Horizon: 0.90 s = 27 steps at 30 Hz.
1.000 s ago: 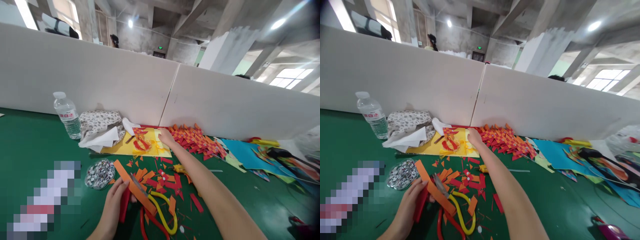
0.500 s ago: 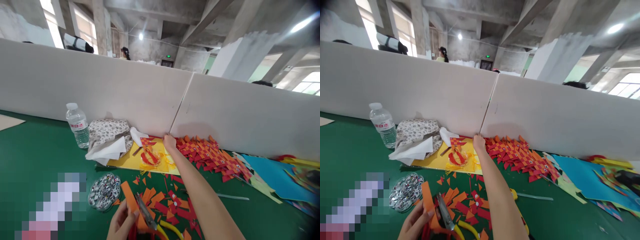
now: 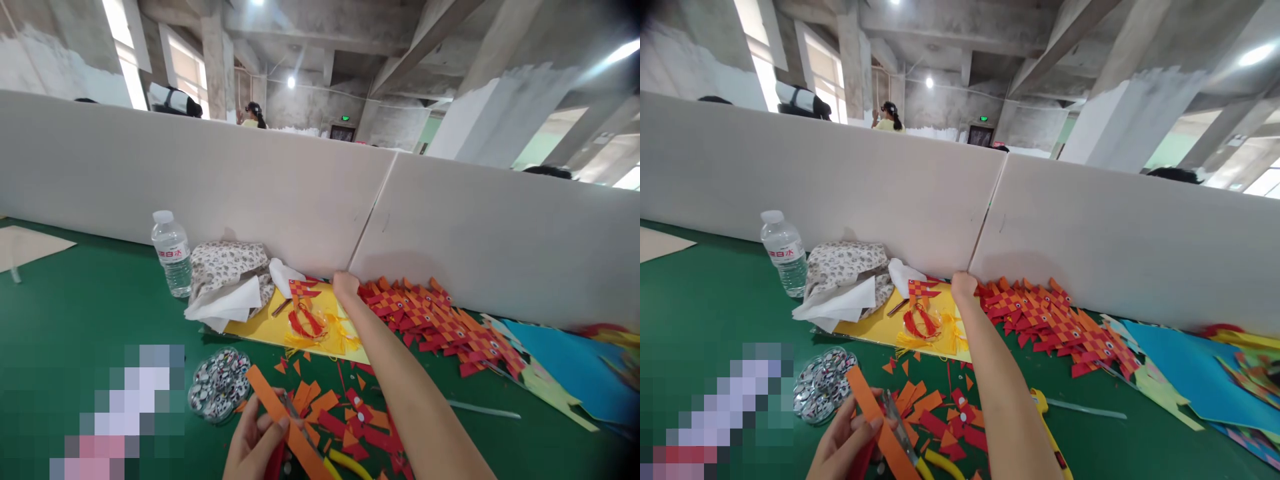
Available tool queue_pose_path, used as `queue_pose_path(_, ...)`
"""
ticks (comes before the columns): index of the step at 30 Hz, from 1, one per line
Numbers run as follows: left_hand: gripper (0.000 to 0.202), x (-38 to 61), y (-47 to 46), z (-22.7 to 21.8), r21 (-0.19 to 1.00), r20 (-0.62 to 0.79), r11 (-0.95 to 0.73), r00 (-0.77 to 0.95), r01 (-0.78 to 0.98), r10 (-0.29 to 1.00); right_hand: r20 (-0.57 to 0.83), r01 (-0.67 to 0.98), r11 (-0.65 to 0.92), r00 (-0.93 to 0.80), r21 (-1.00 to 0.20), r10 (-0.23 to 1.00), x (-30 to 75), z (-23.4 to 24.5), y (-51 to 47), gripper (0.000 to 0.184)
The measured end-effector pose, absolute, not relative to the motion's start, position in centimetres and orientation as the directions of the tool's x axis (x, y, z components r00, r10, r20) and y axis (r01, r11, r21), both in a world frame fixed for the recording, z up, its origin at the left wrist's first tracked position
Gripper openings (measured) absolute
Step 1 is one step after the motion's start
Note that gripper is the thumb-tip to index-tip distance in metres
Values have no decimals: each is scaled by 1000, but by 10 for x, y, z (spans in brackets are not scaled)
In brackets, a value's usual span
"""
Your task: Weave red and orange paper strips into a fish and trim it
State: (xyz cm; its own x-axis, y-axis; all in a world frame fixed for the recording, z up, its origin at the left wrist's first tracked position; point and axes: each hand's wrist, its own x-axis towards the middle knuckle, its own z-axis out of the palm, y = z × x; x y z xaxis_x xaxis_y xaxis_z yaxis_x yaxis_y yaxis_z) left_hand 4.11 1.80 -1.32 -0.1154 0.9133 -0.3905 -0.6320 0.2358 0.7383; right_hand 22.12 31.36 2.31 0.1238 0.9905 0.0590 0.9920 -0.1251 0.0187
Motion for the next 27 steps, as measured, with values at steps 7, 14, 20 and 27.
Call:
queue_pose_path(7, 62, 43, 17, -10, 717, -385, 239, -87, -655, 919, 9, 999, 1, -1, 40, 1000, 234, 32, 308, 29)
queue_pose_path(14, 52, 42, 17, -11, 738, -390, 247, -99, -628, 916, 6, 998, 54, -54, 34, 999, 229, 29, 311, 29)
queue_pose_path(20, 47, 42, 18, -11, 707, -368, 231, -69, -669, 927, 128, 993, 120, -120, 11, 984, 226, 25, 303, 30)
queue_pose_path(27, 48, 38, 18, -10, 716, -386, 252, -69, -651, 920, 292, 979, 164, -122, -124, 949, 222, 29, 298, 26)
